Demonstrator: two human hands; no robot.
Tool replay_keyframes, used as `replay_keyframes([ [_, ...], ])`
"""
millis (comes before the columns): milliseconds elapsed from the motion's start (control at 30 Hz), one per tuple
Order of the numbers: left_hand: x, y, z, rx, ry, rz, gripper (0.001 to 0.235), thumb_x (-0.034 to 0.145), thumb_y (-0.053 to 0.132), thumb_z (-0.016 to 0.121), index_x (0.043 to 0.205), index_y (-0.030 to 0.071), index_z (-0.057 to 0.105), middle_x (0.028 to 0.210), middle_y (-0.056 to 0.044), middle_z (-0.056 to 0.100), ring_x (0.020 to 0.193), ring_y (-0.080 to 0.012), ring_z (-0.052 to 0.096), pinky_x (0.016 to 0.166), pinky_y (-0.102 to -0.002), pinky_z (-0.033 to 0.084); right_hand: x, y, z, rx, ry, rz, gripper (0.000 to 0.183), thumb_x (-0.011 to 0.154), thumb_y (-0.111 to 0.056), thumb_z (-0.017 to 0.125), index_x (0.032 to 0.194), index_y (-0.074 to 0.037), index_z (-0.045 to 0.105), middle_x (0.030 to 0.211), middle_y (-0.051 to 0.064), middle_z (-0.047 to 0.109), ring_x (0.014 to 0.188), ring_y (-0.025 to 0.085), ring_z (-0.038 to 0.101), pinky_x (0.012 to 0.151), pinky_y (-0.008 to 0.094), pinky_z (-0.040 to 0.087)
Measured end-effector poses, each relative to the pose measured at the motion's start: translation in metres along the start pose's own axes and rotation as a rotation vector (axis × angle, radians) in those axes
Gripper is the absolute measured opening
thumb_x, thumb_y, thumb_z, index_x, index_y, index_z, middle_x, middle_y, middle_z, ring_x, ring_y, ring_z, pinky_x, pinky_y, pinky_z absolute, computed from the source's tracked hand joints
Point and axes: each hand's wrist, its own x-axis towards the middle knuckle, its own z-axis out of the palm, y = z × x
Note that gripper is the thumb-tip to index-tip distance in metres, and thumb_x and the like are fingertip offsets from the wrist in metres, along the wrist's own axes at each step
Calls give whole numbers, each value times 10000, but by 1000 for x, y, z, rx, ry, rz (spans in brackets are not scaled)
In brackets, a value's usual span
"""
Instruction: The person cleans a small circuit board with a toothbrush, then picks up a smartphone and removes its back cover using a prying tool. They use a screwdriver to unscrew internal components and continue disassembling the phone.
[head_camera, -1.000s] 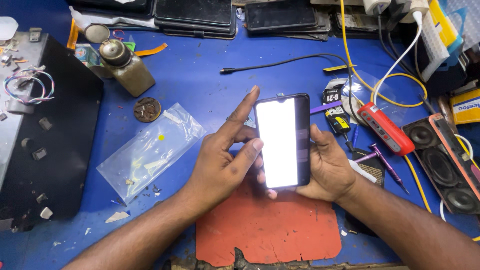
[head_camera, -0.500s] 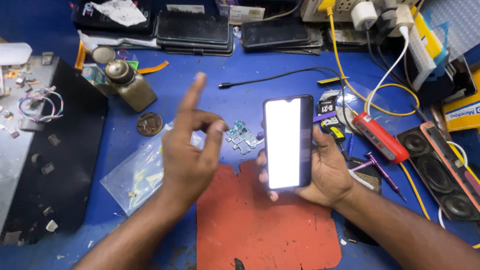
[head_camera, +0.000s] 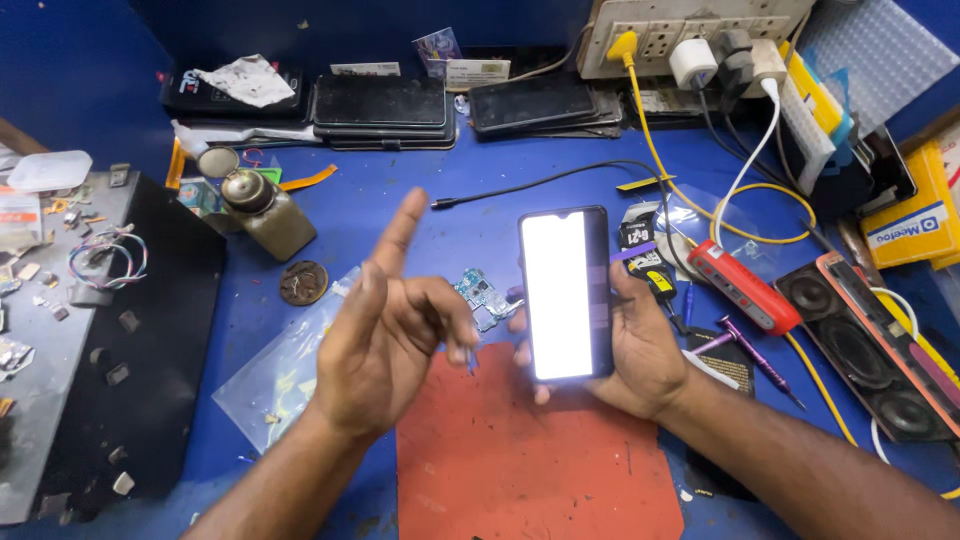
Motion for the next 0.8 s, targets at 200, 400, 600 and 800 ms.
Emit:
replay_keyframes([
  [200,9,-32,5,592,162,-108,642,1007,150,585,1592,26,354,933,-88,695,824,-126,642,790,-260,560,-5,2,-4,-139,44,-94,733,970,-615,461,1415,-32,489,1270,186,654,1116,338,669,835,522,577],
  [400,-2,-47,11,456,15,-169,647,977,171,625,1560,78,361,1229,-2,584,983,-91,621,788,-295,625,-8,5,-3,-825,165,-166,840,1038,-373,610,1753,-157,225,1363,111,556,1071,208,562,900,366,520],
  [600,2,-56,8,397,113,-183,406,1011,85,578,1397,-18,505,1215,-109,674,1095,-153,668,940,-314,586,0,12,8,-852,156,-251,859,915,-1,652,1643,-100,207,1352,109,527,1230,161,591,1062,319,481],
  [800,3,-52,5,379,174,-137,406,995,21,531,1396,-23,493,1235,-125,684,1124,-153,667,962,-310,562,-1,9,7,-854,199,-298,796,903,24,666,1611,-44,311,1258,132,612,1162,187,641,1020,343,519],
])
